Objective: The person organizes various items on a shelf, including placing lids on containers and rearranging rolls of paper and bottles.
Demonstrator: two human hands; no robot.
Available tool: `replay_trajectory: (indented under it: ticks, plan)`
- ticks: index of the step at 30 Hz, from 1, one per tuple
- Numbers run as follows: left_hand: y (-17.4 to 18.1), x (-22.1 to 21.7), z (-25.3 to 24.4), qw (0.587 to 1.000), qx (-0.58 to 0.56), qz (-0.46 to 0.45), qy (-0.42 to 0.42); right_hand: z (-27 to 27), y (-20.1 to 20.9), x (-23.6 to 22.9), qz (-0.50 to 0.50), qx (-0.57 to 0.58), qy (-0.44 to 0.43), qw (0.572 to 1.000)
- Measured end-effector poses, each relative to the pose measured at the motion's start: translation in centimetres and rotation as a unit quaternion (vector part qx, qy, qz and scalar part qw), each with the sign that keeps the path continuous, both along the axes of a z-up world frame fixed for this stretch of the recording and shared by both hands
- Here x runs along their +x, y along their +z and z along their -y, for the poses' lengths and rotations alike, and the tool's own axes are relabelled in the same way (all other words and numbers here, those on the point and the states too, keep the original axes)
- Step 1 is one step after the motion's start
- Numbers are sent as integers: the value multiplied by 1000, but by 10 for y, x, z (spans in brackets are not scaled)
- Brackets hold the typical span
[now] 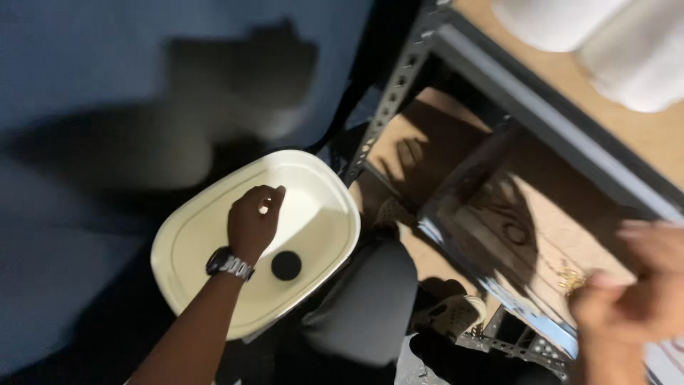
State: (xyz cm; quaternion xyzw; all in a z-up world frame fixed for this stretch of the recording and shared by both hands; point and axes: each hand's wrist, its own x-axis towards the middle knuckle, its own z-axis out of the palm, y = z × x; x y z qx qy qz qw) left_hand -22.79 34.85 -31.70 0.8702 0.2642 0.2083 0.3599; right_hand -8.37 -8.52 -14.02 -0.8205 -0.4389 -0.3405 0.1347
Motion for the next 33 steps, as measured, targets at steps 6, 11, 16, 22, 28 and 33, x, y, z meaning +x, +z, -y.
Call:
replay_trajectory:
  ticks: [6, 11, 16, 22, 28, 33]
  plan:
    - [-150, -18, -13, 914, -309, -261, 17, -205, -77, -53, -227, -60, 86, 968]
    - [-247, -32, 4, 868, -281, -409, -24, -261, -203, -64, -514, -53, 31, 855]
    - [-308, -53, 40, 866, -159, -470, -67, -291, -206, -87, -578, -234, 63, 780]
    - [-209, -46, 36, 863, -227, -450, -31, -291, -230, -81, -541, -404, 16, 738]
    - [-236, -47, 28, 875, -248, -415, -18, -307, -220, -85, -525, -516, -10, 676]
    - [-245, -42, 19, 868, -245, -429, -43, -309, -226, -77, -518, -511, -20, 685]
